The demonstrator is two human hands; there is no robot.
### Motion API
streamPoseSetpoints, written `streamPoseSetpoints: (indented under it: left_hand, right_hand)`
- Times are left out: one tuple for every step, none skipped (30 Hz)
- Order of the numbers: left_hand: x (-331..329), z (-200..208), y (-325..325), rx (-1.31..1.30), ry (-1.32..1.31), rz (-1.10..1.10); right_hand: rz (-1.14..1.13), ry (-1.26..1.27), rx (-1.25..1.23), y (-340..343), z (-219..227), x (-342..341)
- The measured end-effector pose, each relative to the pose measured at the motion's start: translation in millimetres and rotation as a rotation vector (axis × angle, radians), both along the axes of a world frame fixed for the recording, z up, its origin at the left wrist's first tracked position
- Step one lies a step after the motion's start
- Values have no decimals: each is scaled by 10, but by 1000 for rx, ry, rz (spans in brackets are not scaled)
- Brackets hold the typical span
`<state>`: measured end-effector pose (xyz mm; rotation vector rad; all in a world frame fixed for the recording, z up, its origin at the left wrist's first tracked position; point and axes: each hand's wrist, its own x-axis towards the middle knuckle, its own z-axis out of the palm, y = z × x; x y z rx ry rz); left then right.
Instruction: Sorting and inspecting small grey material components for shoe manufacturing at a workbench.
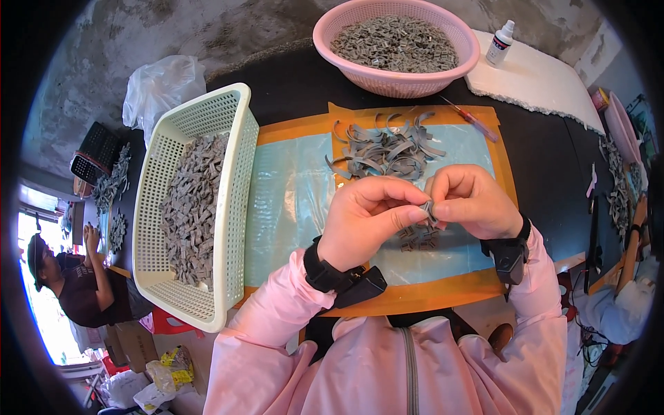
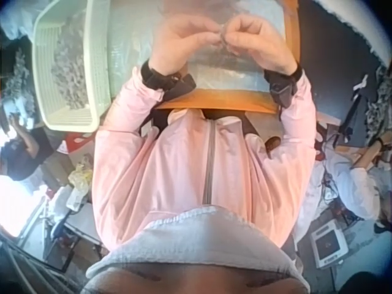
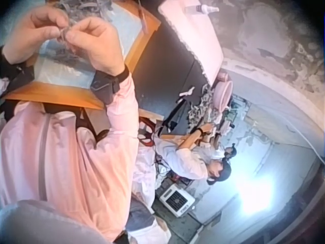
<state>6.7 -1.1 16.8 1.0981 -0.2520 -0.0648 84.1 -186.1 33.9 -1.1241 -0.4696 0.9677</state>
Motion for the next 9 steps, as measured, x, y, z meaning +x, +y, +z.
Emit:
streamPoseSetpoints:
  left_hand:
    - [-4, 14, -14, 3, 19, 15]
    - [-7, 22, -24, 5, 37, 29]
    - [-11, 14, -26, 5, 38, 28]
    - [-14, -1, -28, 23, 43, 40]
    - [-15, -9, -29, 41, 48, 51]
    - [-15, -13, -30, 42, 48, 50]
    - [-15, -15, -29, 58, 38, 49]
    - [-15, -16, -29, 75, 29, 48]
    - [-17, -17, -28, 75, 29, 48]
  right_hand:
    - [-1, 0, 0, 0, -15, 5]
    - [5, -17, 21, -1, -35, 11]
    - [11, -34, 43, -2, -50, 15]
    - [11, -34, 43, -2, -55, 17]
    - [17, -47, 48, -2, -59, 18]
    - [23, -61, 53, -2, -62, 21]
    - [22, -60, 53, -5, -61, 24]
    - [37, -84, 43, -9, -54, 27]
    - [52, -109, 33, -12, -46, 31]
